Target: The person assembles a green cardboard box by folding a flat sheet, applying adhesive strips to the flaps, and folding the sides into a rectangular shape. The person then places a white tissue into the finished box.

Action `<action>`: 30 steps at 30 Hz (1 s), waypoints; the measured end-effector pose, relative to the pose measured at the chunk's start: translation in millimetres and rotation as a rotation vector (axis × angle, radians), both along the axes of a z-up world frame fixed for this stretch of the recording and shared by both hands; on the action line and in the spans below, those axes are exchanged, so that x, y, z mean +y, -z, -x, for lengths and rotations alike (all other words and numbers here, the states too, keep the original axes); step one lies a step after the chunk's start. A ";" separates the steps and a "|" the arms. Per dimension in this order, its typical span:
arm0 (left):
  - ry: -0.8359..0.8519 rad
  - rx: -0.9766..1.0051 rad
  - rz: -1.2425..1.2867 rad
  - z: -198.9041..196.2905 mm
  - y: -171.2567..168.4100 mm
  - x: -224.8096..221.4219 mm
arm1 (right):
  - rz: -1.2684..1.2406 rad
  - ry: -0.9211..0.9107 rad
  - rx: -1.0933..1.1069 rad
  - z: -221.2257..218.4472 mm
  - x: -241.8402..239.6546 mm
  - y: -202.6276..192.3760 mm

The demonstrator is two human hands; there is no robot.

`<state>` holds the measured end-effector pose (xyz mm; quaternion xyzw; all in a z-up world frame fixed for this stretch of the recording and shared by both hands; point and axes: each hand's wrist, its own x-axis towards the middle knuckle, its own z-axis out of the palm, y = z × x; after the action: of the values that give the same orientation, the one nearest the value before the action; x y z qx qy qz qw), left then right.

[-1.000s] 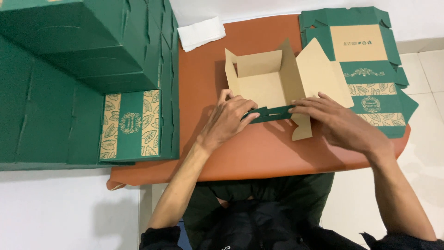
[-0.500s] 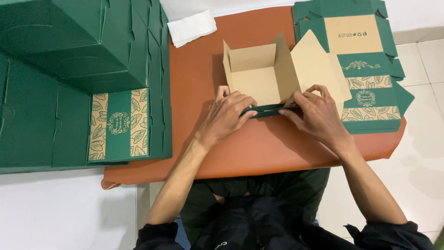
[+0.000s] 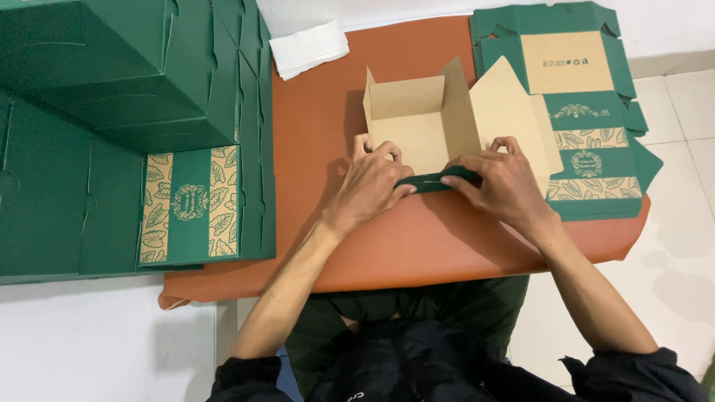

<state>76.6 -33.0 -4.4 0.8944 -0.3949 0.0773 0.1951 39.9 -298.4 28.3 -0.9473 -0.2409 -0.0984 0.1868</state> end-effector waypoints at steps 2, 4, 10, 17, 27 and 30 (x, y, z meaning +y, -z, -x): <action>0.008 0.003 -0.001 -0.4 -0.9 0.2 | 0.032 0.021 -0.016 -1.7 -1.7 10.5; 0.015 0.004 -0.004 -1.2 -2.2 0.1 | 0.061 0.040 -0.033 -4.0 -1.5 16.0; 0.009 -0.013 -0.035 -5.3 -3.1 -2.1 | 0.146 0.036 -0.014 -9.8 10.1 -2.7; 0.017 0.003 0.034 -4.4 0.6 3.1 | 0.186 -0.045 0.149 -28.4 3.9 8.2; 0.026 0.078 0.047 -2.7 -0.8 2.0 | 0.223 -0.148 0.190 -29.9 13.7 -11.7; 0.028 0.084 0.047 -0.4 -10.2 2.5 | 0.228 -0.132 0.172 -29.9 15.7 -10.8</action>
<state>77.0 -30.5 5.8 0.8863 -0.3972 0.0465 0.2337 69.9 -282.6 39.1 -0.9494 -0.2954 0.0234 0.1041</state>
